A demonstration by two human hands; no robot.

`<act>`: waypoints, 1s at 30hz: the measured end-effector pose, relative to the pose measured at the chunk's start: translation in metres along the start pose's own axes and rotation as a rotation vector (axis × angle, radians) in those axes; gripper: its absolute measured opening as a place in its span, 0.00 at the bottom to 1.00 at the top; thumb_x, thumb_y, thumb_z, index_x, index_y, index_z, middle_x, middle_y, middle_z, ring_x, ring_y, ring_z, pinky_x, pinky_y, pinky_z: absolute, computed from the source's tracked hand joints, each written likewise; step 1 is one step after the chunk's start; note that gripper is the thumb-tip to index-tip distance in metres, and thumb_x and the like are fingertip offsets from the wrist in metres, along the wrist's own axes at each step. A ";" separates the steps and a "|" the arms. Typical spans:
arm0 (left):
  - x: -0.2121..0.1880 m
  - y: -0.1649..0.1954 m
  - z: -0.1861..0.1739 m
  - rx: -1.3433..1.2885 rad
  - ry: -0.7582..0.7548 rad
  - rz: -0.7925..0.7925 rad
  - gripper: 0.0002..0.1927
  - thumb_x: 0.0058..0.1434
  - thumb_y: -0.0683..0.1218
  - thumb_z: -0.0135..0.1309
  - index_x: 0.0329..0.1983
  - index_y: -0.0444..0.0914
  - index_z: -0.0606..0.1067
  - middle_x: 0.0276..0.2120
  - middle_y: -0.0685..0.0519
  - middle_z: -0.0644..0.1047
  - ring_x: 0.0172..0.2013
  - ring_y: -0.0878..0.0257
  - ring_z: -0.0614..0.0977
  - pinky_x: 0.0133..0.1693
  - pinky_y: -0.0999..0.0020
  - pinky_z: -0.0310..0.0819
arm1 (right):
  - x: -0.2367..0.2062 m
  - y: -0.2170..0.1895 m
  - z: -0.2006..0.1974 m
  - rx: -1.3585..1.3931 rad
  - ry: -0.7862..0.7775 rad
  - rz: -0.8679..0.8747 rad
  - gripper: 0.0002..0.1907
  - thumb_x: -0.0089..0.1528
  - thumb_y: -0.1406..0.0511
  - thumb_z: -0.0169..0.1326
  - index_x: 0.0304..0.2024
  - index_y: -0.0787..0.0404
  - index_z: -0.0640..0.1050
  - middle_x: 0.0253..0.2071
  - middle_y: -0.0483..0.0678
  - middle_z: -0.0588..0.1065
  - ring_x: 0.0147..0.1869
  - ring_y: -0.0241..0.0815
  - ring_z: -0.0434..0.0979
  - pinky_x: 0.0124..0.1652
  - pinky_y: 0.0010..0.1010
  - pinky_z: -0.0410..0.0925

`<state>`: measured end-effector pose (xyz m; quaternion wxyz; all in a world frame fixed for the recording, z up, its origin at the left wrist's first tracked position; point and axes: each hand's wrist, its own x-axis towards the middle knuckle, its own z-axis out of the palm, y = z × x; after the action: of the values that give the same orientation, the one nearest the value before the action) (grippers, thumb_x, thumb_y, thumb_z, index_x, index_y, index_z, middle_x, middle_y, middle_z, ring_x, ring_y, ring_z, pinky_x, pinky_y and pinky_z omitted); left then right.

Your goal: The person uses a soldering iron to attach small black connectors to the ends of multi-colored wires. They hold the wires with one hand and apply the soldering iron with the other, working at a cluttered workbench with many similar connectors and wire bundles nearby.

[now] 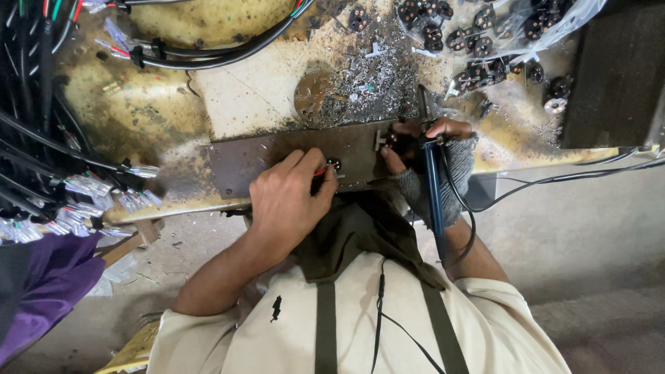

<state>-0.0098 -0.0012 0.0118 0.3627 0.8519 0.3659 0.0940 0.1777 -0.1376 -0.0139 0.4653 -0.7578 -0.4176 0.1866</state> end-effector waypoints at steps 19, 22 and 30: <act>-0.010 0.006 0.007 0.078 0.046 -0.139 0.12 0.63 0.49 0.60 0.40 0.40 0.71 0.25 0.48 0.76 0.26 0.47 0.81 0.27 0.52 0.73 | -0.011 0.029 0.025 0.092 -0.145 -0.058 0.28 0.60 0.73 0.67 0.51 0.59 0.62 0.49 0.46 0.75 0.38 0.31 0.68 0.40 0.20 0.64; -0.017 -0.002 0.014 0.061 0.062 -0.170 0.23 0.64 0.51 0.59 0.55 0.37 0.67 0.29 0.43 0.79 0.27 0.46 0.82 0.28 0.52 0.75 | -0.012 0.020 0.020 0.147 -0.160 -0.024 0.28 0.61 0.72 0.67 0.51 0.59 0.61 0.49 0.46 0.74 0.41 0.31 0.73 0.42 0.20 0.67; 0.033 0.033 -0.066 0.330 -0.048 0.048 0.34 0.72 0.54 0.56 0.69 0.29 0.57 0.28 0.42 0.78 0.22 0.51 0.78 0.20 0.55 0.70 | -0.002 0.008 0.022 0.055 -0.144 -0.081 0.28 0.61 0.72 0.66 0.50 0.60 0.60 0.50 0.49 0.75 0.48 0.38 0.75 0.49 0.27 0.67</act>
<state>0.0038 0.0426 0.0782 0.2244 0.9103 0.3472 0.0209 0.1653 -0.1290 -0.0317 0.4620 -0.7118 -0.4749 0.2333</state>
